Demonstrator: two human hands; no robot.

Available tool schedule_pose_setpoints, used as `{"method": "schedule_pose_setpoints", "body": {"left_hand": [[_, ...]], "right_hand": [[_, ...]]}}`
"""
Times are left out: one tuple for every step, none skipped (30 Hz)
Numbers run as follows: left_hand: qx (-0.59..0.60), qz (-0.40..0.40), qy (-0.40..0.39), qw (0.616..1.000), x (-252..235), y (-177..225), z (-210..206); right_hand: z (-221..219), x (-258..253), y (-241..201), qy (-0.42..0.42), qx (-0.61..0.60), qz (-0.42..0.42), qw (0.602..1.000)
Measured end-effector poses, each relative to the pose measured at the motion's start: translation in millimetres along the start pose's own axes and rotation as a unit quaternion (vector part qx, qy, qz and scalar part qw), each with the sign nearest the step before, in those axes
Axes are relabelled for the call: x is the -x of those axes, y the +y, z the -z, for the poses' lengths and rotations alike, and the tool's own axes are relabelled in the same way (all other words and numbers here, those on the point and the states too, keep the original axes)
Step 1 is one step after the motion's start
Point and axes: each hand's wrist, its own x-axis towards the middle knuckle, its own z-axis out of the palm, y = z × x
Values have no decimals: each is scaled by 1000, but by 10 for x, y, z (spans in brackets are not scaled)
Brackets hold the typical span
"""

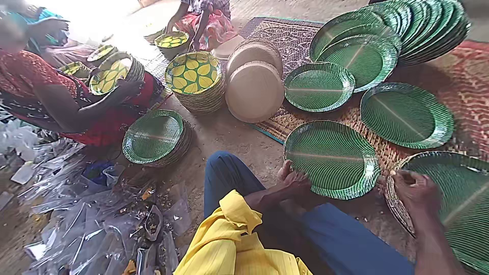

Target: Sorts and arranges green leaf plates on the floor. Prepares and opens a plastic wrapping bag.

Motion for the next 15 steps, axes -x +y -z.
{"method": "schedule_pose_setpoints", "body": {"left_hand": [[-1,-5,-8,1000,-4,9,26],[-10,-10,-15,1000,-18,7,33],[-25,-17,-24,999,-47,-3,20],[-39,-21,-25,999,-76,-15,-8],[-52,-24,-23,998,-95,-21,-29],[-55,-25,-29,998,-93,-14,-13],[-50,-26,-39,998,-69,7,31],[-45,-28,-46,998,-47,17,58],[-43,-32,-46,998,-42,12,61],[-43,-37,-36,998,-44,0,58],[-42,-40,-29,998,-50,-13,60],[-37,-39,-34,998,-28,-5,97],[-36,-37,-42,998,9,20,138],[-32,-33,-49,998,46,49,176],[-31,-32,-45,998,58,55,172]], "right_hand": [[74,-10,172,-5,22,-35,999],[104,12,371,-32,44,-62,997],[87,59,578,-60,64,-79,993],[35,109,759,-74,71,-86,991],[-10,148,842,-74,59,-92,991],[-31,156,828,-69,44,-101,992],[-38,150,752,-67,33,-108,991],[-51,144,673,-72,29,-116,990],[-64,140,619,-76,28,-122,989],[-71,131,592,-76,28,-128,989],[-69,120,580,-71,23,-133,988],[-60,118,575,-66,12,-138,988],[-40,130,575,-63,3,-145,987],[-14,145,561,-60,-5,-151,987],[2,149,535,-63,-5,-159,985]]}}
